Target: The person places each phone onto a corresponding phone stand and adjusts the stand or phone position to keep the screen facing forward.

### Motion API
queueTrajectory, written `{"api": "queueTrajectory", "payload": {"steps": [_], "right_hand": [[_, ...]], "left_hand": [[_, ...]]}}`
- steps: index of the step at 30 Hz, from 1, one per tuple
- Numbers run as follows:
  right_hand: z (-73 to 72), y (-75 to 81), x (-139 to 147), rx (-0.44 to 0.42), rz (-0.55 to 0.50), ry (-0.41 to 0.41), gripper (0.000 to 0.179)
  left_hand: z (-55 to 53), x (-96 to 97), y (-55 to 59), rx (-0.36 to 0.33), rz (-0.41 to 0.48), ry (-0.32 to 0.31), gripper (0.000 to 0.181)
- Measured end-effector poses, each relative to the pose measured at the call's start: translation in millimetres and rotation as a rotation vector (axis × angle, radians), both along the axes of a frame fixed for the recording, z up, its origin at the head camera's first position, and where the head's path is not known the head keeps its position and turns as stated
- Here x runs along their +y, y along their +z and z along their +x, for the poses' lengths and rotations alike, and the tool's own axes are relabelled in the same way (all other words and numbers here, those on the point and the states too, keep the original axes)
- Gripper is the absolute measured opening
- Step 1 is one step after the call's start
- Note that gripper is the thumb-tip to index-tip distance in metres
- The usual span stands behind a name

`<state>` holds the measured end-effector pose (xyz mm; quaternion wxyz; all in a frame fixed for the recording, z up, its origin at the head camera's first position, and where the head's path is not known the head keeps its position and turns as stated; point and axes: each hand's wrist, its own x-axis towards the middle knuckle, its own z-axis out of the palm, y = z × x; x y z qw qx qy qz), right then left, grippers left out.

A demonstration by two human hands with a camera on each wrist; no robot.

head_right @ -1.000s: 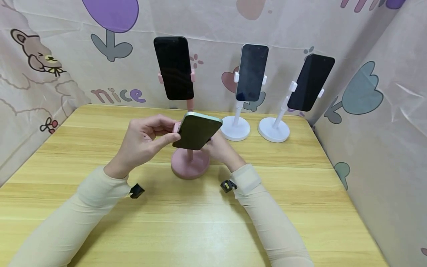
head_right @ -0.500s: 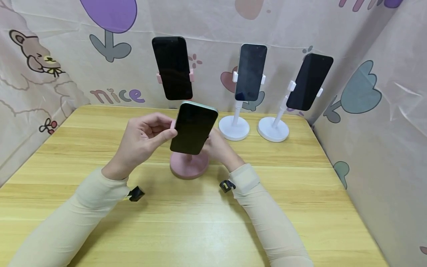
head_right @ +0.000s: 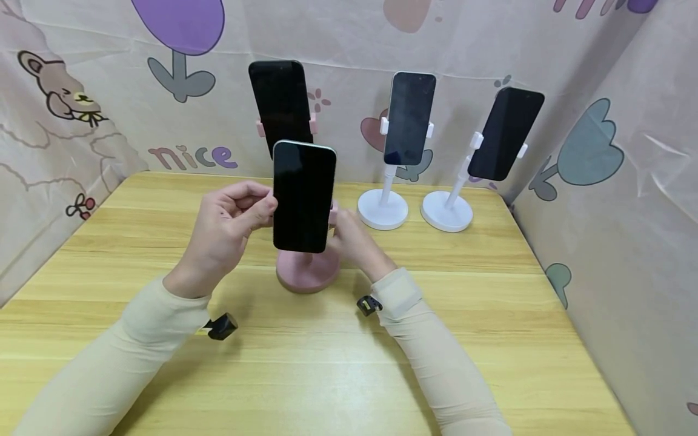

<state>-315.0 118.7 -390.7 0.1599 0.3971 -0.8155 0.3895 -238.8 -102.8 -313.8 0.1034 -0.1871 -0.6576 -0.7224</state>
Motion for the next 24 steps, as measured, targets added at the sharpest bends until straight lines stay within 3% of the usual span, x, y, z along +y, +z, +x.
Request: {"api": "queueTrajectory", "payload": {"steps": [4, 8, 11, 20, 24], "right_hand": [[0.1, -0.6, -1, 0.028, -0.019, 0.01, 0.018], [0.9, -0.6, -2, 0.025, -0.021, 0.0, 0.017], [1.0, -0.1, -2, 0.005, -0.02, -0.009, 0.014], [0.3, 0.5, -1, -0.079, -0.022, -0.017, 0.014], [0.0, -0.2, -1, -0.099, -0.024, -0.022, 0.013]], "left_hand": [[0.6, 3.4, -0.4, -0.055, 0.131, -0.009, 0.017], [1.1, 4.9, -1.5, -0.056, 0.169, -0.003, 0.01], [-0.3, 3.5, -4.0, -0.02, 0.153, -0.01, 0.001], [-6.9, -6.2, -9.0, 0.066, 0.039, -0.062, 0.003], [-8.4, -6.1, -9.4, 0.041, 0.059, -0.089, 0.021]]}}
